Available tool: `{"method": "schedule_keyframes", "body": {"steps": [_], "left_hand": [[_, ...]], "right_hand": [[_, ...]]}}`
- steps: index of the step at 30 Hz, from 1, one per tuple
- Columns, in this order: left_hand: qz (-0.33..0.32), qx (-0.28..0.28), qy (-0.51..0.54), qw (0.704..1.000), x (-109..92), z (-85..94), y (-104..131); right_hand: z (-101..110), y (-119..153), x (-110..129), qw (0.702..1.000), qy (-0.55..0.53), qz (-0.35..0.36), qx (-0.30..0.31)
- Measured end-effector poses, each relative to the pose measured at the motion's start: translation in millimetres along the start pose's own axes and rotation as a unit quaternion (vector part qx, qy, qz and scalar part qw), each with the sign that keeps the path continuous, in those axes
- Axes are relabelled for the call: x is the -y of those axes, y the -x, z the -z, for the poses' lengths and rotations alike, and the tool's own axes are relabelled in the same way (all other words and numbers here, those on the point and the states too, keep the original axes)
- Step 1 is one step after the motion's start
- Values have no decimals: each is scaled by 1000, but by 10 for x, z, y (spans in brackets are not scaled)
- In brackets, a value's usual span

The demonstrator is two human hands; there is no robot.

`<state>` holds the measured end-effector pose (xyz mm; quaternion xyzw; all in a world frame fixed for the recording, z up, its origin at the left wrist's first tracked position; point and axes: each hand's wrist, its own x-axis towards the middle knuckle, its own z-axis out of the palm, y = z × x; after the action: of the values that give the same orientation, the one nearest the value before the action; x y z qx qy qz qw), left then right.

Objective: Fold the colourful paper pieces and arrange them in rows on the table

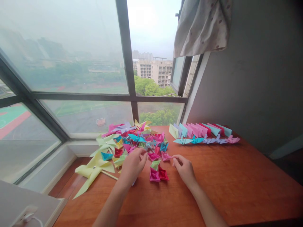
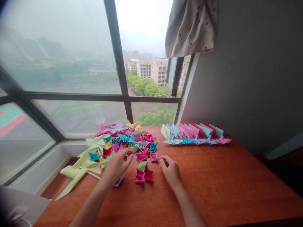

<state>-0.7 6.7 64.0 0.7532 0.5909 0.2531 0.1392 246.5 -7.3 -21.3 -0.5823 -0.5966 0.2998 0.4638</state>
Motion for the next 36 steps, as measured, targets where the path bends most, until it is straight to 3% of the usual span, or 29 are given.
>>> {"method": "schedule_keyframes", "body": {"steps": [4,10,15,22,31,36], "left_hand": [[39,27,-167,985,-44,-60,-246],[65,33,-229,971,-83,-186,-398],[67,36,-243,967,-64,-231,-401],[70,47,-241,967,-12,-292,-371],[76,48,-214,973,21,-299,-364],[71,3,-194,979,-65,-212,-329]], "right_hand": [[20,40,-14,1000,18,8,-19],[8,50,66,999,37,33,-14],[13,50,85,998,42,43,-18],[7,25,-4,995,59,18,-74],[-31,10,-89,996,73,37,-33],[-27,19,-80,994,97,44,-28]]}}
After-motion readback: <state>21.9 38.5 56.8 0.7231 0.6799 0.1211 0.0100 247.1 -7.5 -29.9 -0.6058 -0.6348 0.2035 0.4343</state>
